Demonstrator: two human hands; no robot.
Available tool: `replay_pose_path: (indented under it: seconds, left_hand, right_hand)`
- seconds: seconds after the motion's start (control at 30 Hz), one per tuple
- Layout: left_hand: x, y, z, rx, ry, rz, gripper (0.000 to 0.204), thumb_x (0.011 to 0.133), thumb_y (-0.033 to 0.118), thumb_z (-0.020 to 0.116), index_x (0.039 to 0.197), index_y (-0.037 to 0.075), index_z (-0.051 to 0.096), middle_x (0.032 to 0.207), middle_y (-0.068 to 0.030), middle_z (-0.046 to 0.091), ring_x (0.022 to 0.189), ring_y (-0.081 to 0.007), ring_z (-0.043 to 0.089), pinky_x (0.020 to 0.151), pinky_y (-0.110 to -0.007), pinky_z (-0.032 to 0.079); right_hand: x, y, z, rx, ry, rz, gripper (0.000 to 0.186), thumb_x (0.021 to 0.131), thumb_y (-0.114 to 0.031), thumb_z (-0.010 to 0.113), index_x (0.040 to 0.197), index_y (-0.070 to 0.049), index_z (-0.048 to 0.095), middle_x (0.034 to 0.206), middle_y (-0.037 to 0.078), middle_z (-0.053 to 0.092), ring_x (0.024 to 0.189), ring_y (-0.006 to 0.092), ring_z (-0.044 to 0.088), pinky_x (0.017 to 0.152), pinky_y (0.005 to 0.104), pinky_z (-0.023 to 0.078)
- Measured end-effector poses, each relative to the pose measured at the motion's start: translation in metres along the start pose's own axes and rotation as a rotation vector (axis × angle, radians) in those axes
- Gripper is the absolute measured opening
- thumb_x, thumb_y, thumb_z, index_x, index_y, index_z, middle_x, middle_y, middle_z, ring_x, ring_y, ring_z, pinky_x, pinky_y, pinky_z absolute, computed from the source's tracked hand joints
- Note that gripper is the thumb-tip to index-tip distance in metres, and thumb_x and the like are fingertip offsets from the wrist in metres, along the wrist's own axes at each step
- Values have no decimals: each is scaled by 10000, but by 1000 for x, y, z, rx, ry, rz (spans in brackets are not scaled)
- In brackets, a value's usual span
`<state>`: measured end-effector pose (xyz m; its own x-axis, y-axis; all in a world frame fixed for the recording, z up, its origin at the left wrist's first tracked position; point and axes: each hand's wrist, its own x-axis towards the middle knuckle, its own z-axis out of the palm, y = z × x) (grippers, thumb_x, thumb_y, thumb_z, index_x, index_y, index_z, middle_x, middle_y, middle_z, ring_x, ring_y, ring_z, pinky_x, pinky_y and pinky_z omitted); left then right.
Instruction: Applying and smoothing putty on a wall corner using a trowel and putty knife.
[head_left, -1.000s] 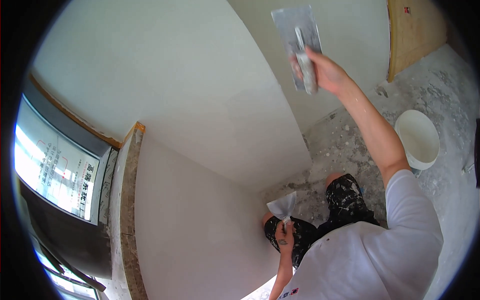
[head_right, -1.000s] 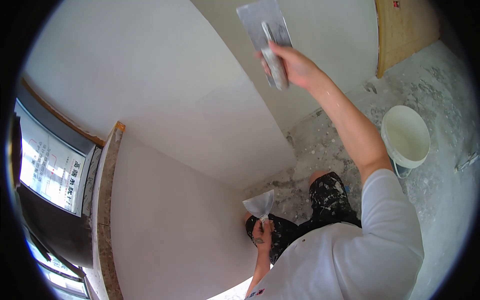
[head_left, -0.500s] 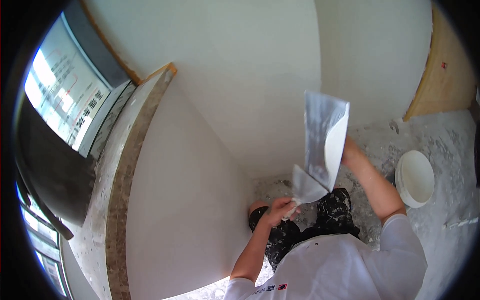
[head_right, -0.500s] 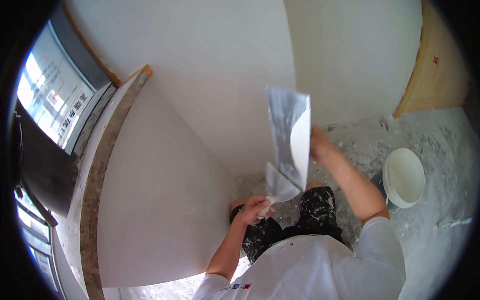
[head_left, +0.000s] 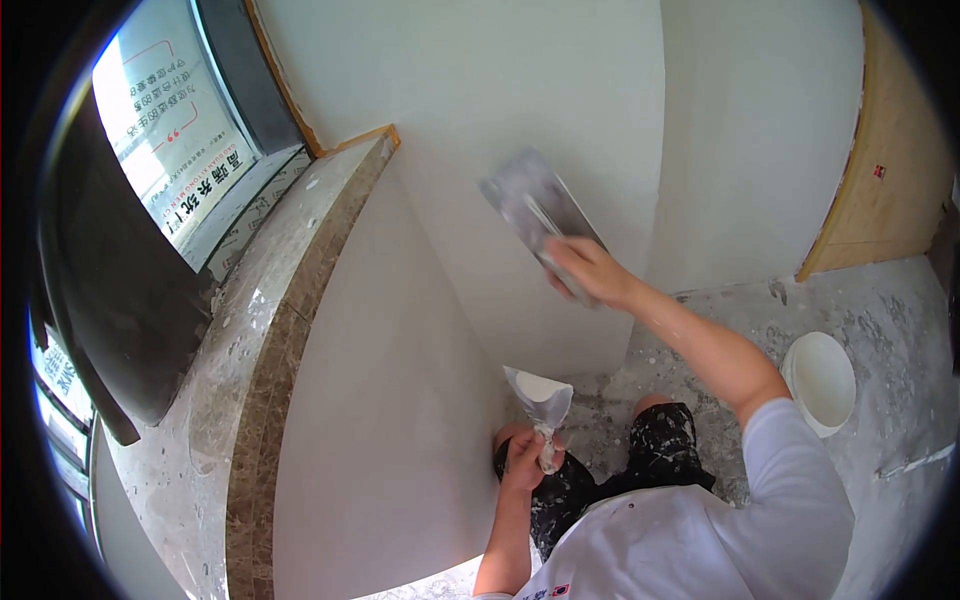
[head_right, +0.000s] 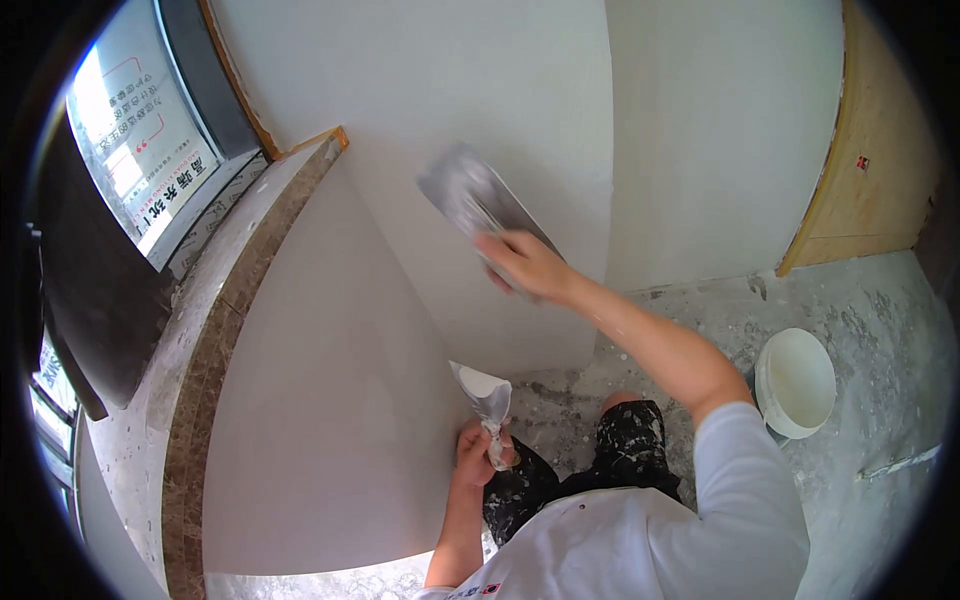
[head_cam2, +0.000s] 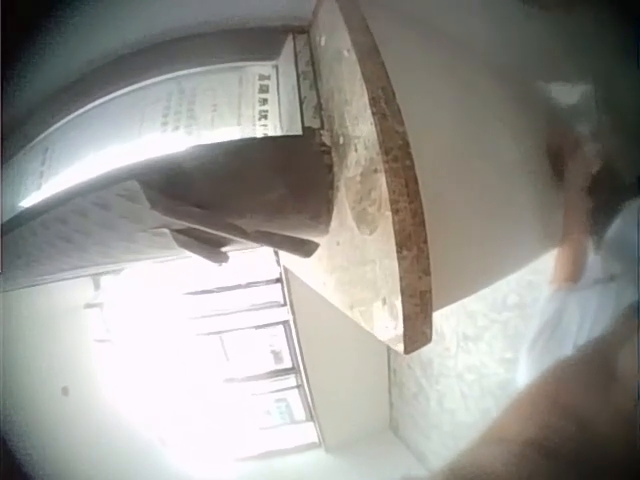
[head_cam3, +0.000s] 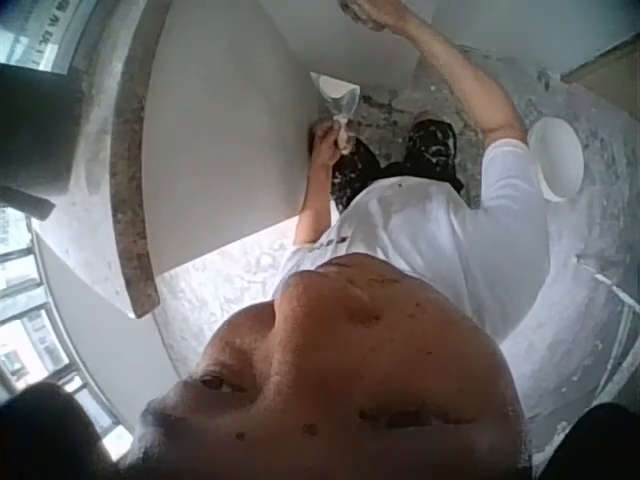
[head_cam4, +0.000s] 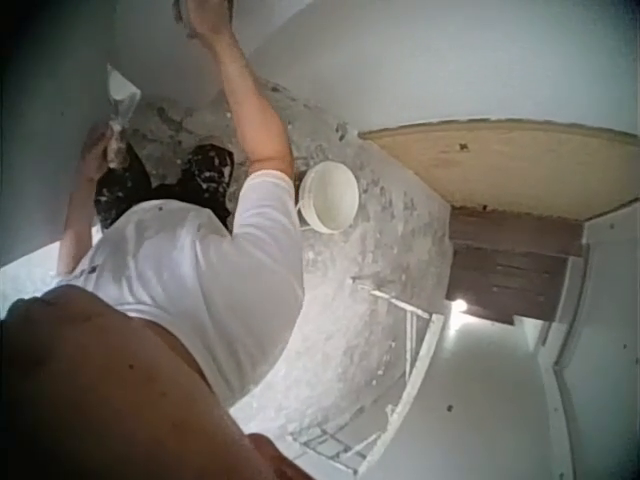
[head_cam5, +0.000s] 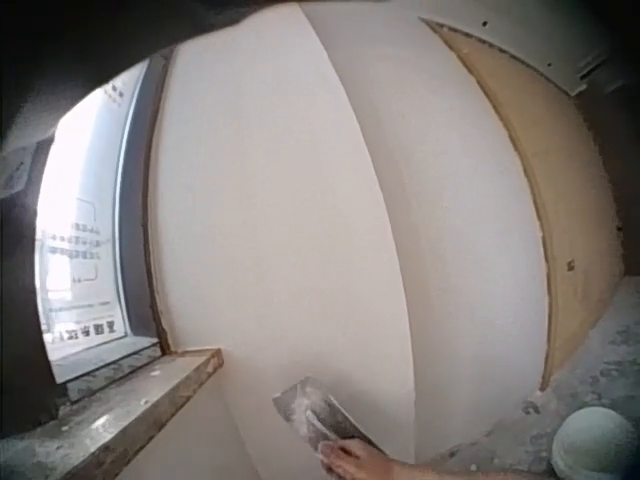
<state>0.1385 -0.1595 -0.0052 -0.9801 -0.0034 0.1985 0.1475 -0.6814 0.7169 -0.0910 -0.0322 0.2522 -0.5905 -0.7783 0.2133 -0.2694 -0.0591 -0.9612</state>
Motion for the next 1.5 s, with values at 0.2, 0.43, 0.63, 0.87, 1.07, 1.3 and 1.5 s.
replay_pose_path:
  seconds: [0.2, 0.43, 0.63, 0.87, 1.07, 1.3, 1.5]
  left_hand:
    - [-24, -8, 7, 9, 42, -32, 377, 989, 342, 526, 905, -13, 621, 792, -94, 612, 589, -172, 563, 512, -289, 438]
    - [-41, -26, -6, -48, 88, -46, 431, 982, 314, 539, 1214, -49, 555, 857, -86, 623, 601, -189, 565, 506, -307, 439]
    - [-37, -23, -9, -28, 155, -133, 350, 989, 316, 532, 1078, -14, 604, 842, -81, 632, 613, -177, 579, 521, -293, 454]
    - [-25, -40, -28, -25, 62, -221, 406, 976, 317, 551, 1170, -38, 581, 853, -79, 637, 608, -184, 573, 523, -308, 457]
    - [-11, -35, -7, 32, 82, -293, 345, 1001, 299, 513, 916, -8, 648, 798, -76, 639, 590, -165, 578, 530, -283, 461]
    - [-12, -37, -9, 136, 50, -366, 309, 992, 283, 533, 917, 4, 643, 794, -61, 638, 610, -145, 583, 534, -255, 449]
    - [27, -36, 19, 363, -131, -482, 305, 970, 289, 572, 987, -8, 640, 829, -66, 644, 621, -133, 587, 552, -257, 466]
  right_hand:
    - [115, -77, 45, 263, 153, -234, 487, 933, -523, 558, 785, -59, 538, 708, 30, 529, 561, 106, 479, 527, 265, 420]
    - [188, -107, 62, 374, 76, -291, 451, 913, -493, 614, 866, -44, 589, 738, 31, 569, 665, 121, 544, 622, 275, 459]
    - [159, -90, 23, 466, 264, -415, 442, 874, -435, 696, 998, -16, 630, 815, 48, 612, 722, 121, 579, 667, 267, 483]
    - [50, -78, -123, 490, 359, -359, 585, 920, -498, 597, 1283, -42, 552, 888, 56, 617, 771, 136, 591, 714, 267, 508]
    - [-27, -68, -211, 592, 363, -372, 542, 927, -485, 595, 1188, -11, 565, 819, 56, 593, 739, 143, 581, 648, 284, 482]
    - [-143, -20, -204, -22, 185, -114, 373, 898, -293, 679, 1132, -32, 550, 793, 24, 547, 729, 136, 517, 673, 296, 457]
    - [-205, 60, -166, 69, 635, 130, 246, 842, -161, 717, 995, -17, 591, 793, 58, 624, 755, 133, 618, 644, 296, 500]
